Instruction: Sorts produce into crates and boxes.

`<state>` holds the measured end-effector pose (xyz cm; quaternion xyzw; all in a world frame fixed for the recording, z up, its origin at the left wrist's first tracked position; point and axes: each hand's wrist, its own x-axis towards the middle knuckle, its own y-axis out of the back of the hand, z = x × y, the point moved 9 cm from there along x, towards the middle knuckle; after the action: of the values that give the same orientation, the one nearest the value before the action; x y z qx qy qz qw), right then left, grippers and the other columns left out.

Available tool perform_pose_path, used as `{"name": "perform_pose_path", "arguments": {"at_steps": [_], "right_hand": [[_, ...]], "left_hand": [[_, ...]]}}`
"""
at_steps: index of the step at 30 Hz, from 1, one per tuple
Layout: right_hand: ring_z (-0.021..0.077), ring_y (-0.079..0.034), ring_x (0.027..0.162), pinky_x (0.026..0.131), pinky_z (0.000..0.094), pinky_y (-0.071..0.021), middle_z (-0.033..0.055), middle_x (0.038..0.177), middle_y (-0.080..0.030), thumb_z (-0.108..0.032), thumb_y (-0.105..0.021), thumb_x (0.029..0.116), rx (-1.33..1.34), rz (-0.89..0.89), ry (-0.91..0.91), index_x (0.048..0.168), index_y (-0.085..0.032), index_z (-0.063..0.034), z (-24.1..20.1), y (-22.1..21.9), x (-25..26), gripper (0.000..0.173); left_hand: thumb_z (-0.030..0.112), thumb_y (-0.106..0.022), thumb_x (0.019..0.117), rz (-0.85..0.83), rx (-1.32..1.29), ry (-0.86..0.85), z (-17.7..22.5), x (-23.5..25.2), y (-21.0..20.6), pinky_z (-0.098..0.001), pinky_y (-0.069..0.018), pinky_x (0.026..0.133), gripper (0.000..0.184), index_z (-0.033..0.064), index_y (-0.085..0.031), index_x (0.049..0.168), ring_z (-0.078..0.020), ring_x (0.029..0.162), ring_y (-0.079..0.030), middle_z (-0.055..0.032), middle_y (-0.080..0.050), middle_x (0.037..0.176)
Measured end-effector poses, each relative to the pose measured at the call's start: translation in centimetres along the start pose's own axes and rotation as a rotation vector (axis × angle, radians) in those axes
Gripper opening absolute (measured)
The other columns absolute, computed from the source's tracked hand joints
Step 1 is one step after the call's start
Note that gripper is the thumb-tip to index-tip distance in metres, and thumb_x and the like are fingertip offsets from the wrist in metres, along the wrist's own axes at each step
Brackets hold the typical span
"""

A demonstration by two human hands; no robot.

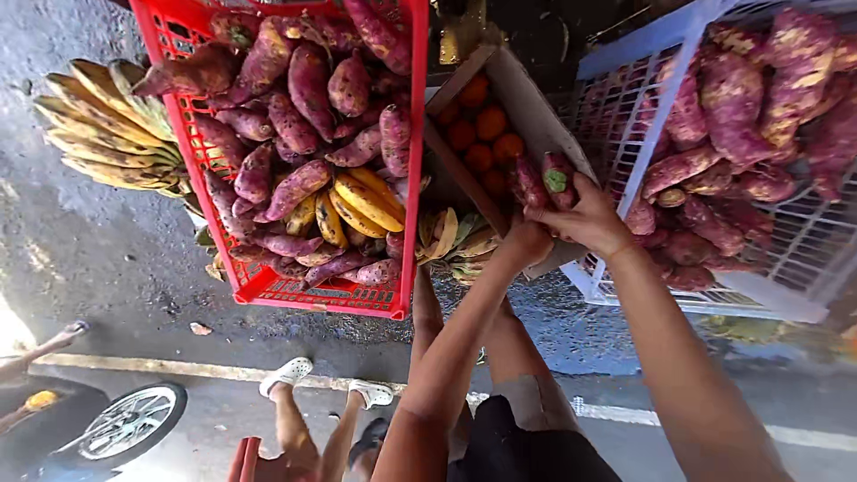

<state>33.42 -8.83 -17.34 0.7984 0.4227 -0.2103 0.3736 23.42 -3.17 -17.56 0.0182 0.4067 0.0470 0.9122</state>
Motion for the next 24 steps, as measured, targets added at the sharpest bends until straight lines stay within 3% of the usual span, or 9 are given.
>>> {"name": "perform_pose_path", "arguments": {"at_steps": [2, 5, 8, 11, 14, 16, 19, 22, 24], "right_hand": [[0.0418, -0.058, 0.127, 0.107, 0.0632, -0.0452, 0.0276, 0.138, -0.058, -0.030, -0.094, 0.0743, -0.154, 0.010, 0.037, 0.151, -0.040, -0.0022, -0.5, -0.5, -0.7, 0.098], [0.0468, -0.057, 0.127, 0.103, 0.0681, -0.0448, 0.0292, 0.140, -0.055, -0.026, -0.091, 0.0766, -0.293, 0.070, 0.106, 0.154, -0.037, -0.0052, -3.6, -0.9, -2.8, 0.097], [0.0315, -0.064, 0.120, 0.099, 0.0555, -0.0528, 0.0195, 0.134, -0.062, -0.042, -0.085, 0.0767, -0.244, 0.178, 0.266, 0.153, -0.040, -0.0096, -9.4, -1.6, -5.7, 0.094], [0.0112, -0.063, 0.120, 0.102, 0.0319, -0.0553, 0.0103, 0.135, -0.062, -0.040, -0.083, 0.0806, -0.103, 0.165, 0.491, 0.154, -0.036, -0.0073, -17.2, -4.3, -7.9, 0.093], [0.0180, -0.065, 0.115, 0.098, 0.0370, -0.0565, 0.0132, 0.130, -0.064, -0.026, -0.085, 0.0764, -0.140, -0.006, 0.608, 0.149, -0.044, -0.0057, -23.2, -9.8, -8.1, 0.086], [0.0303, -0.066, 0.112, 0.093, 0.0474, -0.0574, 0.0196, 0.128, -0.064, -0.018, -0.090, 0.0712, -0.172, -0.066, 0.566, 0.148, -0.047, -0.0053, -24.3, -14.1, -8.0, 0.089], [0.0339, -0.064, 0.119, 0.096, 0.0496, -0.0558, 0.0220, 0.137, -0.058, -0.016, -0.088, 0.0777, -0.139, 0.002, 0.489, 0.153, -0.040, -0.0059, -24.3, -17.6, -8.2, 0.090], [0.0299, -0.061, 0.125, 0.101, 0.0465, -0.0530, 0.0206, 0.143, -0.055, -0.025, -0.081, 0.0857, -0.096, 0.087, 0.474, 0.156, -0.034, -0.0044, -23.9, -18.2, -8.2, 0.087], [0.0248, -0.063, 0.121, 0.098, 0.0456, -0.0551, 0.0165, 0.139, -0.059, -0.030, -0.082, 0.0836, -0.056, 0.095, 0.429, 0.155, -0.035, -0.0082, -23.2, -18.4, -8.4, 0.088]], "left_hand": [[0.013, -0.052, 0.1051, -0.174, 0.097, -0.027, -0.7, -0.2, -1.5, -0.0568, -0.0467, 0.103, 0.032, -0.0066, -0.061, 0.129, -0.0391, 0.121, -0.061, -0.0274, -0.064, 0.126], [0.018, -0.055, 0.1048, -0.125, 0.063, -0.105, -1.4, -2.5, -1.3, -0.0554, -0.0511, 0.100, 0.033, -0.0043, -0.062, 0.128, -0.0353, 0.116, -0.065, -0.0236, -0.065, 0.126], [0.014, -0.054, 0.1043, 0.081, -0.184, -0.278, -1.5, -8.8, 2.2, -0.0457, -0.0534, 0.103, 0.034, -0.0029, -0.060, 0.133, -0.0276, 0.118, -0.066, -0.0202, -0.065, 0.129], [0.009, -0.059, 0.0998, 0.352, -0.303, -0.409, -3.2, -16.5, 7.9, -0.0353, -0.0621, 0.089, 0.025, -0.0016, -0.068, 0.121, -0.0174, 0.101, -0.073, -0.0133, -0.072, 0.116], [0.006, -0.060, 0.0939, 0.818, -0.054, -0.415, -6.4, -23.4, 16.0, -0.0334, -0.0619, 0.072, 0.019, -0.0004, -0.068, 0.111, -0.0143, 0.085, -0.072, -0.0094, -0.073, 0.101], [0.005, -0.062, 0.0900, 0.999, 0.263, -0.218, -9.1, -25.8, 21.2, -0.0446, -0.0577, 0.083, 0.033, -0.0026, -0.063, 0.122, -0.0270, 0.100, -0.068, -0.0174, -0.068, 0.113], [-0.001, -0.070, 0.0822, 0.833, 0.551, -0.014, -13.2, -25.2, 26.3, -0.0688, -0.0314, 0.113, 0.057, 0.0031, -0.058, 0.138, -0.0486, 0.143, -0.037, -0.0247, -0.048, 0.149], [0.004, -0.078, 0.0818, 0.667, 0.699, -0.054, -15.0, -24.1, 27.4, -0.0737, -0.0143, 0.119, 0.068, 0.0089, -0.054, 0.145, -0.0440, 0.149, -0.033, -0.0212, -0.045, 0.155], [0.009, -0.080, 0.0841, 0.645, 0.714, -0.113, -15.5, -24.3, 28.2, -0.0706, -0.0204, 0.119, 0.066, 0.0108, -0.055, 0.145, -0.0406, 0.145, -0.041, -0.0188, -0.049, 0.151]]}}
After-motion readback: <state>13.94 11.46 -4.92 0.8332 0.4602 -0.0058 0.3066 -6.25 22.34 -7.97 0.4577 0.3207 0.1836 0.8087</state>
